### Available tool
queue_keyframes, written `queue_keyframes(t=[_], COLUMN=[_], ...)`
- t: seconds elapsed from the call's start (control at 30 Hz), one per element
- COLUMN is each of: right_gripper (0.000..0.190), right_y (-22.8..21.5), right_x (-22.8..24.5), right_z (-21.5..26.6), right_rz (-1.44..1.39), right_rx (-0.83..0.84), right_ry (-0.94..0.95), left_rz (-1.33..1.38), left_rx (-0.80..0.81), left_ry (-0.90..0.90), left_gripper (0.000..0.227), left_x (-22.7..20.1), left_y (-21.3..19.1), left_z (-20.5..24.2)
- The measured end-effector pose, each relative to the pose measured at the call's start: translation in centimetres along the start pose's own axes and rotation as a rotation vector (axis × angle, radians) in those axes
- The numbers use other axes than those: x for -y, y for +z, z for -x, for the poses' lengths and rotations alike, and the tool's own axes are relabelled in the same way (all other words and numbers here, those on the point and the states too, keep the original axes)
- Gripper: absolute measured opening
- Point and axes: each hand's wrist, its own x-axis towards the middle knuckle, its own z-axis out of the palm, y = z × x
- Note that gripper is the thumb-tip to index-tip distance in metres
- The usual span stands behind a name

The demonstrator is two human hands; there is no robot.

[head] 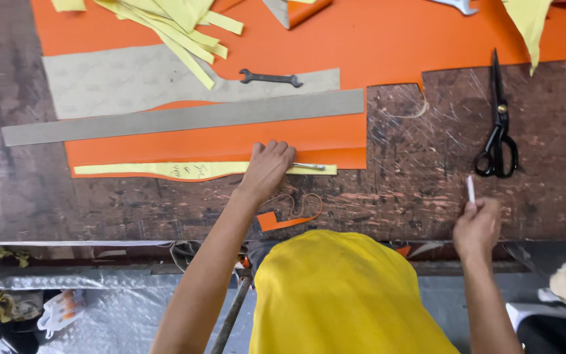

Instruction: The person traces cardboard templates onto orange material using a marker and cuts the material into shapes using shears.

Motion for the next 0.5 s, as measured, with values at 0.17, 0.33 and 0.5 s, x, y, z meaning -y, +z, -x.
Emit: queue_keyframes(t=[0.17,0.33,0.5], right_gripper=[0.034,0.026,0.015], right_y=[1.2,3.7,4.3], right_x=[2.9,4.3,7.4], right_z=[5.0,8.8,11.2], right_rz=[-0.381,-0.626,-0.773], right_rx=[0.349,0.486,0.384], right_ry=[0.175,0.220,0.152], left_rz=[0.253,0.041,0.093], left_rx=[-0.146,-0.180,-0.002], left_ry=[-0.122,-0.214,-0.036], left_gripper=[0.014,0.011,0.056], left_x=[7.6,14.6,11.6], left_y=[-1.5,-3.5,-3.0], left_z=[-3.3,-3.8,1.4])
